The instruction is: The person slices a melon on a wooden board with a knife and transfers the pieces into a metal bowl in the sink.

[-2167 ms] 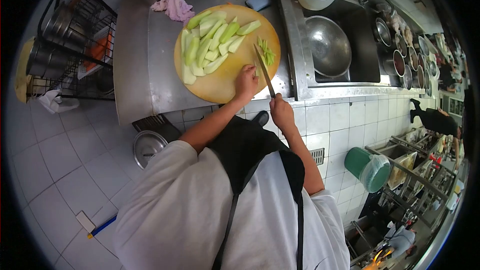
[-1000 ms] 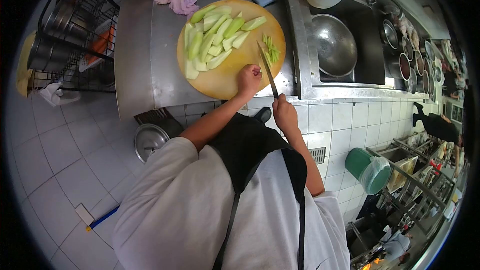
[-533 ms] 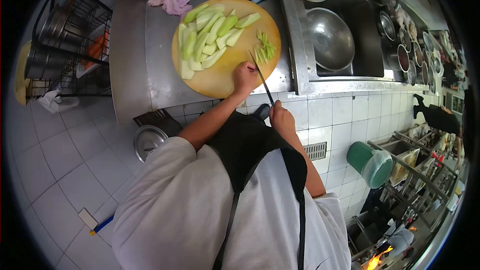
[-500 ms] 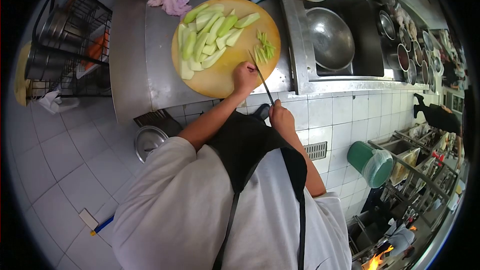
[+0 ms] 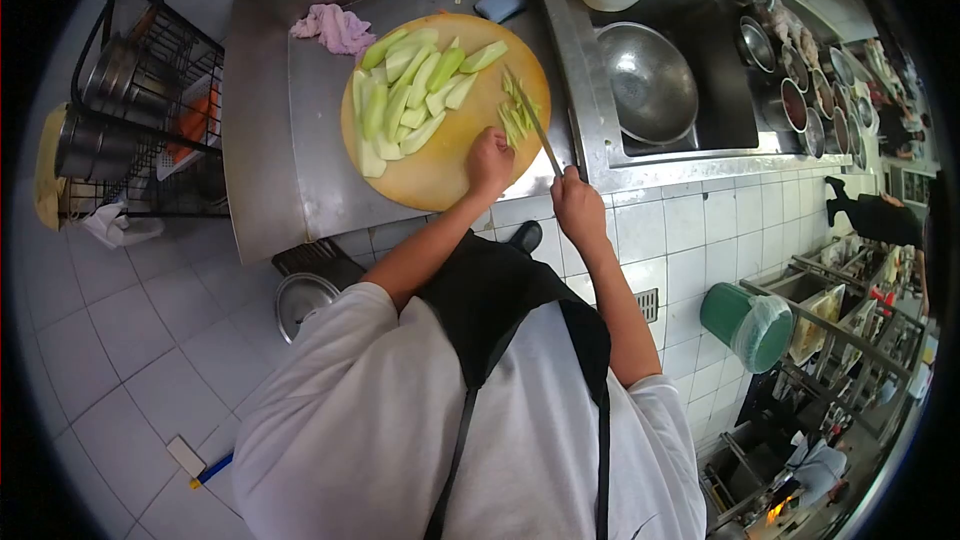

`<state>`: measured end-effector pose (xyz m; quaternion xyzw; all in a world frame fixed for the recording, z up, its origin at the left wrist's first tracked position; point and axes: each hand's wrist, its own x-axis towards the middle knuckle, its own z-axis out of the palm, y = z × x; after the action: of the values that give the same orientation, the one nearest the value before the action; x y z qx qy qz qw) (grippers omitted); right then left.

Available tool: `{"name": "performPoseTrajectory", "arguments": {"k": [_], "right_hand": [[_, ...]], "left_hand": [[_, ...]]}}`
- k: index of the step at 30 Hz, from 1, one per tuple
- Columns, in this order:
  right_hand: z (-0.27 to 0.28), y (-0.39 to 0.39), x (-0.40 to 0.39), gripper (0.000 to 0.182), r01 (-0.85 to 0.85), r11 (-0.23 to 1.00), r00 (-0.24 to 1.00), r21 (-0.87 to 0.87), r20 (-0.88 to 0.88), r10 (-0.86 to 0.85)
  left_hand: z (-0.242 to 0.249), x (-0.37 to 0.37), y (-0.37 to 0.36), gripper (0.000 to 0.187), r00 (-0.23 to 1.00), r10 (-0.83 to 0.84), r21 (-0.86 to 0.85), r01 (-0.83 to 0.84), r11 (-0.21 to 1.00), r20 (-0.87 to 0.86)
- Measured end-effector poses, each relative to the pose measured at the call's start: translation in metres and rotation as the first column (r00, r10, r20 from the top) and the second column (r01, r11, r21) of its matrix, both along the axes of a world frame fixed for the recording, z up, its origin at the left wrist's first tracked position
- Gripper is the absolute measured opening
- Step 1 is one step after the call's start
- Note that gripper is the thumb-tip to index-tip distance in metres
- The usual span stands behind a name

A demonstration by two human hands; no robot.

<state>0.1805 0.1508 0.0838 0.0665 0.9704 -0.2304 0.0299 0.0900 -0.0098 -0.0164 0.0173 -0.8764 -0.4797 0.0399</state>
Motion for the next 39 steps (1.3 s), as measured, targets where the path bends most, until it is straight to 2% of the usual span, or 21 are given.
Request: {"name": "performPoseTrajectory", "arguments": {"k": [3, 6, 9, 10, 13, 14, 17, 18, 23, 29, 32, 36, 39], "right_hand": [[0.001, 0.004, 0.001, 0.026, 0.082, 0.988, 0.996, -0.130, 0.046, -0.077], [-0.025, 0.011, 0.008, 0.030, 0.251, 0.908, 0.961, -0.336, 0.197, -0.193], [-0.062, 0.011, 0.021, 0.034, 0.364, 0.832, 0.930, -0.418, 0.212, -0.300], [-0.073, 0.012, 0.024, 0.036, 0.369, 0.824, 0.927, -0.430, 0.227, -0.297], [-0.084, 0.010, 0.023, 0.037, 0.488, 0.611, 0.870, -0.624, 0.404, -0.282], [-0.083, 0.011, 0.024, 0.034, 0.541, 0.423, 0.839, -0.727, 0.500, -0.214], [-0.084, 0.011, 0.022, 0.029, 0.564, 0.265, 0.825, -0.782, 0.545, -0.145], [-0.084, 0.009, 0.020, 0.029, 0.569, 0.251, 0.822, -0.783, 0.554, -0.134], [-0.088, -0.010, 0.009, 0.024, 0.562, 0.260, 0.821, -0.785, 0.567, -0.063], [-0.089, -0.050, -0.005, 0.021, 0.520, 0.256, 0.850, -0.815, 0.522, -0.062], [-0.078, -0.054, -0.006, 0.022, 0.522, 0.335, 0.845, -0.784, 0.528, -0.081], [-0.044, -0.047, -0.002, 0.027, 0.460, 0.507, 0.880, -0.729, 0.452, -0.149], [-0.005, -0.029, -0.007, 0.031, 0.476, 0.551, 0.879, -0.686, 0.354, -0.318]], "left_hand": [[0.012, -0.012, 0.006, 0.025, 0.998, -0.003, 0.063, -0.001, 0.998, 0.065], [0.024, -0.017, 0.012, 0.043, 0.996, -0.025, -0.149, 0.012, 0.989, -0.088], [-0.014, -0.031, 0.021, 0.069, 0.964, -0.064, -0.166, 0.021, 0.986, -0.258], [-0.004, -0.037, 0.022, 0.073, 0.961, -0.106, -0.214, 0.051, 0.975, -0.255], [0.012, -0.053, 0.031, 0.083, 0.950, -0.198, -0.313, 0.117, 0.943, -0.241], [0.014, -0.060, 0.036, 0.083, 0.948, -0.207, -0.318, 0.124, 0.940, -0.242], [0.005, -0.071, 0.047, 0.072, 0.949, -0.224, -0.365, 0.133, 0.921, -0.220], [0.004, -0.072, 0.049, 0.067, 0.951, -0.227, -0.386, 0.134, 0.913, -0.208], [-0.009, -0.070, 0.049, 0.046, 0.962, -0.169, -0.223, 0.120, 0.967, -0.214], [-0.005, -0.070, 0.044, 0.043, 0.982, -0.037, 0.088, 0.054, 0.995, -0.187], [-0.007, -0.070, 0.039, 0.045, 0.978, -0.003, 0.168, 0.039, 0.985, -0.211], [0.023, -0.068, 0.051, 0.046, 0.968, 0.004, 0.202, 0.049, 0.978, -0.253], [0.054, -0.086, 0.094, 0.044, 0.936, -0.066, 0.204, 0.143, 0.968, -0.346]]}}
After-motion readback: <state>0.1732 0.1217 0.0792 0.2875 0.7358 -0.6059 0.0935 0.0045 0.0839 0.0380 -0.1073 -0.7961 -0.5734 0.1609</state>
